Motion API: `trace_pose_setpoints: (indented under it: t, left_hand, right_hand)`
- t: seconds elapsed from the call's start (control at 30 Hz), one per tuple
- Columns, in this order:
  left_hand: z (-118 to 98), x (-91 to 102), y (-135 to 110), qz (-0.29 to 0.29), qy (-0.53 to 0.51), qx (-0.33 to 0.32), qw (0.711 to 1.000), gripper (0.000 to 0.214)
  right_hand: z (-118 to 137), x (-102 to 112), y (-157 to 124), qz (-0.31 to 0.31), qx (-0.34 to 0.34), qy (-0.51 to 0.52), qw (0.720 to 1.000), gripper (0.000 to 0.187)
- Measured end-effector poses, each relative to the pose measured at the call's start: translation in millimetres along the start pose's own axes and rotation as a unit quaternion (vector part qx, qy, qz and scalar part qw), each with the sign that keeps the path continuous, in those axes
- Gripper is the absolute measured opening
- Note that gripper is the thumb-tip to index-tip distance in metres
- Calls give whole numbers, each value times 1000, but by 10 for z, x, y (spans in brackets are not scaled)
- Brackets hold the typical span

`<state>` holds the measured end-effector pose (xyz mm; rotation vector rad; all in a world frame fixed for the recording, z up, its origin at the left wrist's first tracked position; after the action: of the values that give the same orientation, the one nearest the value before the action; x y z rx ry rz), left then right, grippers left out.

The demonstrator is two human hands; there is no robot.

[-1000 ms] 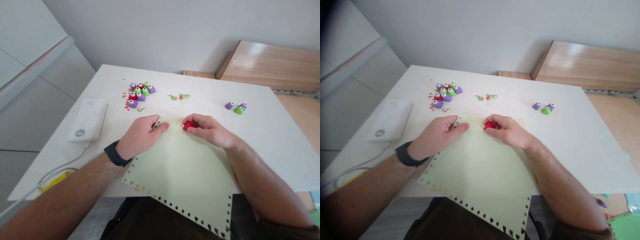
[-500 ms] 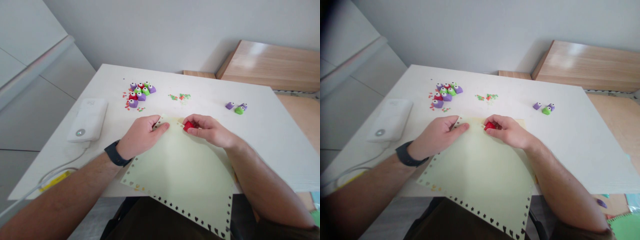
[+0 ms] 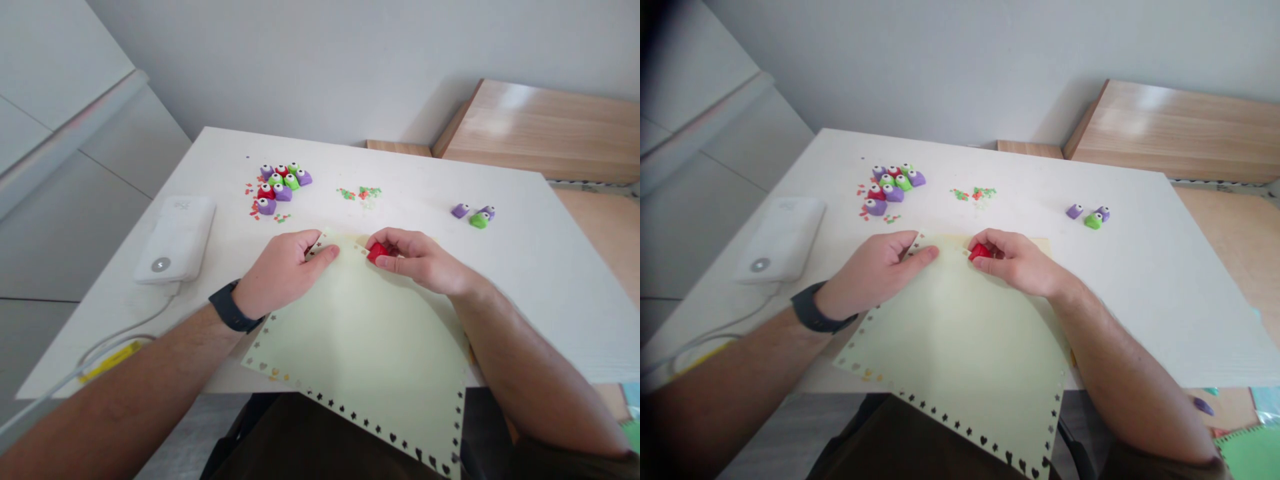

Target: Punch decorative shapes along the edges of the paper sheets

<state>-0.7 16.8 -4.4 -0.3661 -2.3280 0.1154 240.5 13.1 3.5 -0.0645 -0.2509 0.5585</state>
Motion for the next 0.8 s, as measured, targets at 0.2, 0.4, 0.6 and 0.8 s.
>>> trace_pose_setpoints:
  t: [0.2, 0.4, 0.6, 0.8]
  left_hand:
    - [6, -5, 6, -3, 9, -6, 1000, 39]
    - [7, 2, 7, -3, 2, -5, 1000, 37]
    - [-65, 43, -13, -4, -17, -6, 1000, 32]
    - [-87, 51, -25, 1, -28, -1, 1000, 32]
  right_hand:
    - [-9, -2, 1, -2, -5, 1, 1000, 27]
    - [-9, 5, 1, -2, 0, 1, 1000, 26]
    - [-16, -2, 2, -8, 2, 15, 1000, 27]
    - [-7, -12, -3, -9, 1, 15, 1000, 29]
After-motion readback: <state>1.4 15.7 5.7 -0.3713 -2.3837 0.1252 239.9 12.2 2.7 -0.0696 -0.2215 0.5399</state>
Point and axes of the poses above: each hand's wrist, its own y-axis towards the middle knuckle, its own x-axis out of the back of the hand, z = x × y, the point moved 3 cm from there along y, towards the middle knuckle, and after that the axes turned 7 degrees about x, right-handed, at the moved point
